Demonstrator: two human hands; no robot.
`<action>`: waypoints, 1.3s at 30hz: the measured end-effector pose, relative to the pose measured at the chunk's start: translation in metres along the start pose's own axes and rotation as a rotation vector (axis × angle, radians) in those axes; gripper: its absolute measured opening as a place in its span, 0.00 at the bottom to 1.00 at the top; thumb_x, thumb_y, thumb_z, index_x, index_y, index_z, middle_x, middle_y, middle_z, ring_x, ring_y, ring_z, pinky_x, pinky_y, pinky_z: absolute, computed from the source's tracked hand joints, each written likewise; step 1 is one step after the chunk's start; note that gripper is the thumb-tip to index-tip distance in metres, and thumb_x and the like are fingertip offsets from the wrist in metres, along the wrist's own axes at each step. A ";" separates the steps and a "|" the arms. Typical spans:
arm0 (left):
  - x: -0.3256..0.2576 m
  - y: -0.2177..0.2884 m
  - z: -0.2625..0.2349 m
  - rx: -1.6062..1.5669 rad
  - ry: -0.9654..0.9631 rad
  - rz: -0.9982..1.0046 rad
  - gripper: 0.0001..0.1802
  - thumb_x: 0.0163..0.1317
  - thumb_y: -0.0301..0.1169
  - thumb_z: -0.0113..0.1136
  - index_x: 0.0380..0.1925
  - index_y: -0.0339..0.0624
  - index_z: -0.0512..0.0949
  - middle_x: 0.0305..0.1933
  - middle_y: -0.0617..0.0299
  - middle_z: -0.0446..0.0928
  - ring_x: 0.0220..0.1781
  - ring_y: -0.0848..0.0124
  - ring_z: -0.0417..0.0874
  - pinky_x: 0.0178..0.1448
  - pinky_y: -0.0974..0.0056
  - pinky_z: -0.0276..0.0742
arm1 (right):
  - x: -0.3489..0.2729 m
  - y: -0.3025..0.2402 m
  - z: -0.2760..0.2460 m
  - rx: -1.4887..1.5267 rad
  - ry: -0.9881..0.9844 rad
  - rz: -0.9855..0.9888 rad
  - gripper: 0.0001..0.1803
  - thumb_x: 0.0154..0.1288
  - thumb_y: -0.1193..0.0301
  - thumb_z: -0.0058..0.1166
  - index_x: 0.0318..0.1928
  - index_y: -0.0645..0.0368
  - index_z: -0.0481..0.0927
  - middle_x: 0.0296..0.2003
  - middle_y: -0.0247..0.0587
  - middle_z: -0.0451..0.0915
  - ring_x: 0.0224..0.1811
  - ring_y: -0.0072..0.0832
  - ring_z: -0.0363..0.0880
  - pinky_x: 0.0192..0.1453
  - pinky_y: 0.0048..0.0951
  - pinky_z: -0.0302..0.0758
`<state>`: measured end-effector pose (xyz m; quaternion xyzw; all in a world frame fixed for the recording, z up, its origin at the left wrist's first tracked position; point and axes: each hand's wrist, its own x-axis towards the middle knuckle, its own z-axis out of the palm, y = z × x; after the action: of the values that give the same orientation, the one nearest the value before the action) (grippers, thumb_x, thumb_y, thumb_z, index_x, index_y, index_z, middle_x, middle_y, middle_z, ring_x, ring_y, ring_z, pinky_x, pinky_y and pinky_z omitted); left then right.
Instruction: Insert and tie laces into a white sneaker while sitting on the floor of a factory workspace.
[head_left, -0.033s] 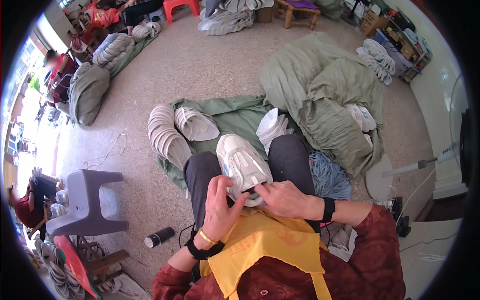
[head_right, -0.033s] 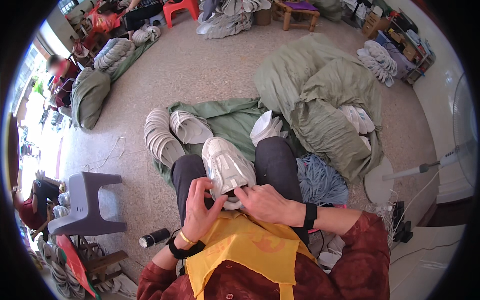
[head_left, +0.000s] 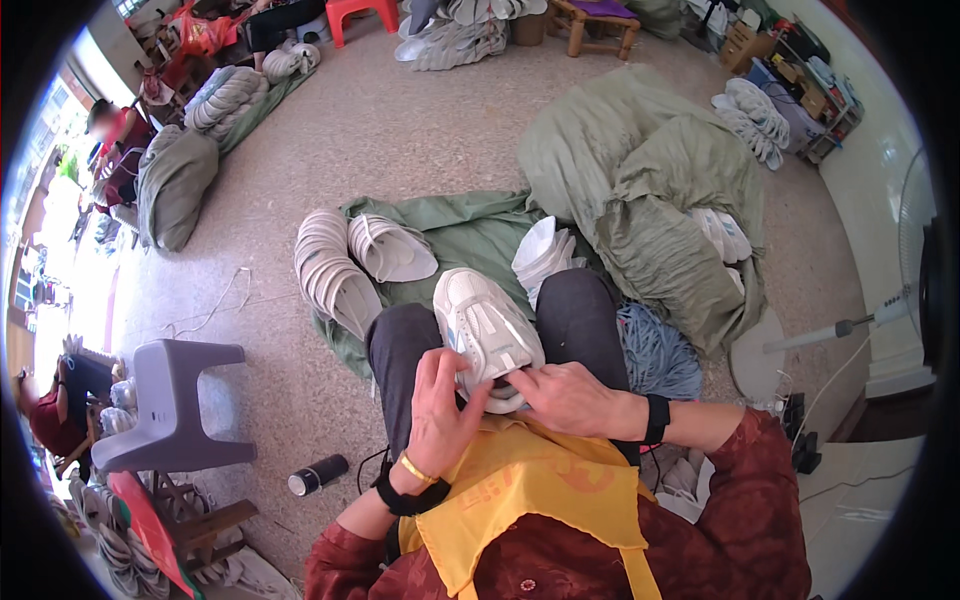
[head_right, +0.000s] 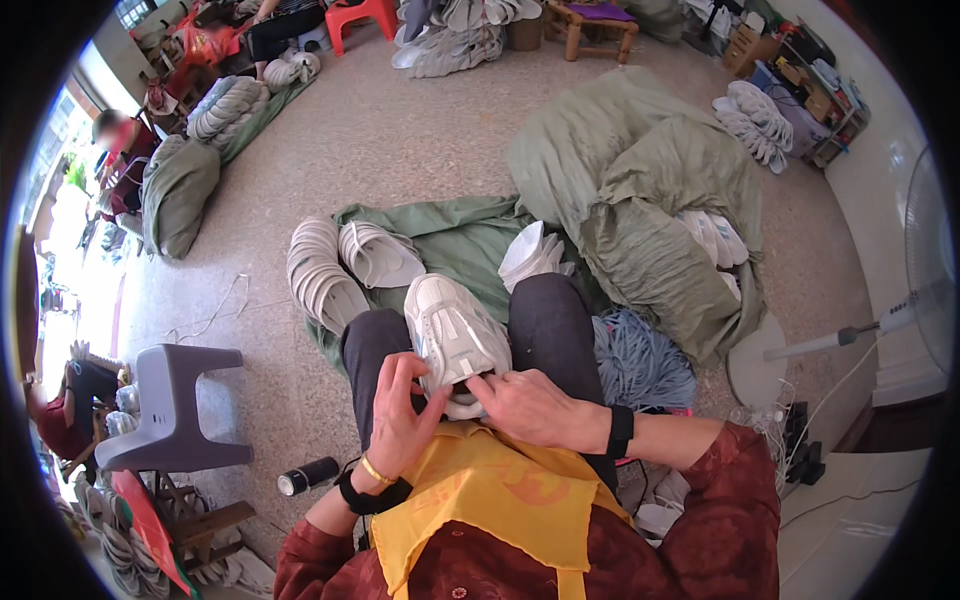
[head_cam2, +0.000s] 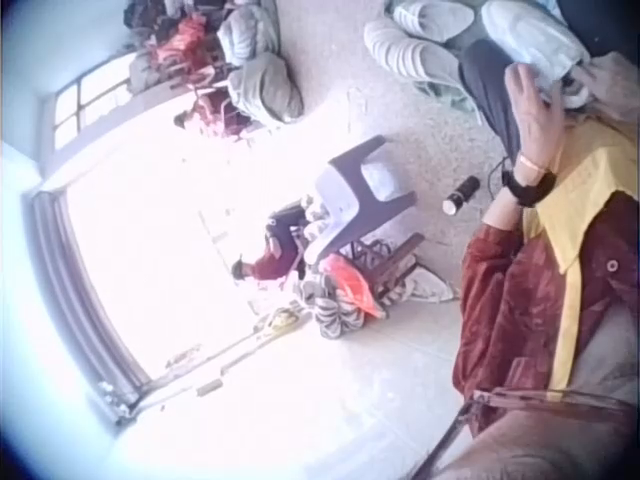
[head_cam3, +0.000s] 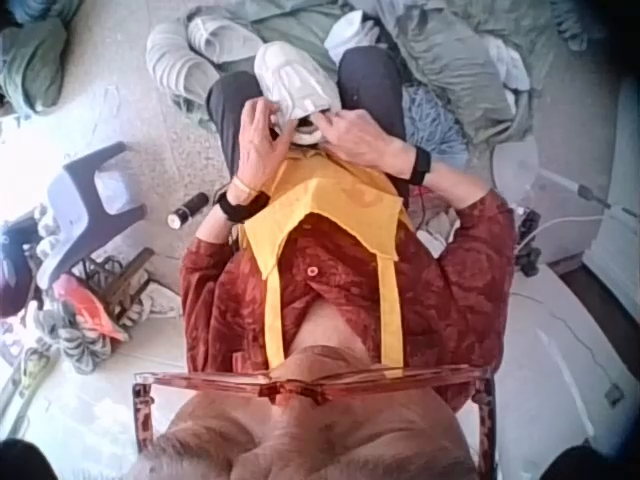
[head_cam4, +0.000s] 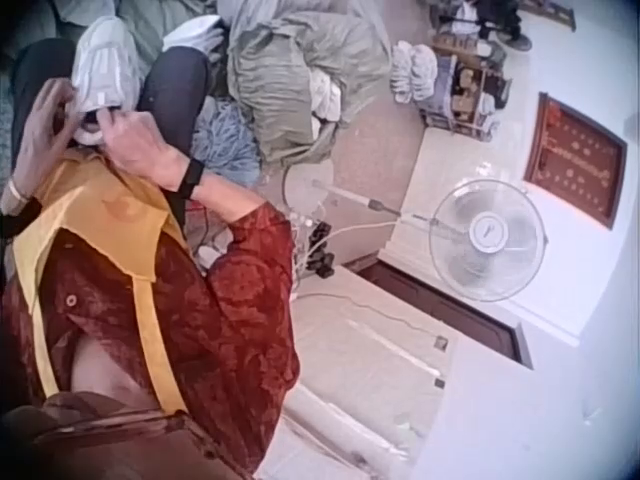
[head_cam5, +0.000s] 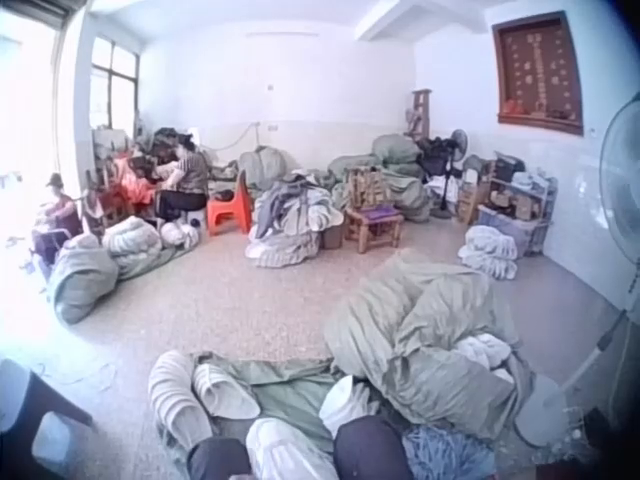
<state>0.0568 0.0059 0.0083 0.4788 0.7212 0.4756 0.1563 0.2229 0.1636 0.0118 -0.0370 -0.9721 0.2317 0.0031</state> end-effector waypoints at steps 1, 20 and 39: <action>0.002 -0.004 0.002 0.028 -0.026 -0.014 0.19 0.59 0.22 0.71 0.47 0.34 0.72 0.49 0.48 0.73 0.49 0.51 0.79 0.47 0.57 0.80 | -0.001 0.001 -0.001 0.041 0.004 -0.034 0.23 0.61 0.66 0.69 0.48 0.65 0.72 0.38 0.53 0.82 0.41 0.50 0.86 0.42 0.45 0.82; -0.001 -0.010 0.001 0.120 -0.094 -0.042 0.13 0.56 0.14 0.62 0.40 0.33 0.71 0.47 0.48 0.73 0.44 0.50 0.79 0.48 0.55 0.77 | -0.044 -0.001 -0.012 0.635 0.347 0.210 0.15 0.67 0.78 0.61 0.54 0.62 0.82 0.47 0.48 0.85 0.37 0.34 0.89 0.39 0.30 0.83; 0.003 -0.012 0.005 0.183 -0.116 -0.023 0.14 0.54 0.13 0.62 0.39 0.32 0.71 0.46 0.51 0.72 0.41 0.59 0.78 0.48 0.61 0.77 | -0.188 0.196 0.186 0.204 0.552 1.098 0.08 0.56 0.72 0.67 0.32 0.66 0.86 0.26 0.56 0.84 0.31 0.46 0.88 0.40 0.41 0.82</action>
<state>0.0527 0.0099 -0.0036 0.5094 0.7568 0.3775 0.1588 0.4203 0.2407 -0.2407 -0.5895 -0.7474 0.2733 0.1384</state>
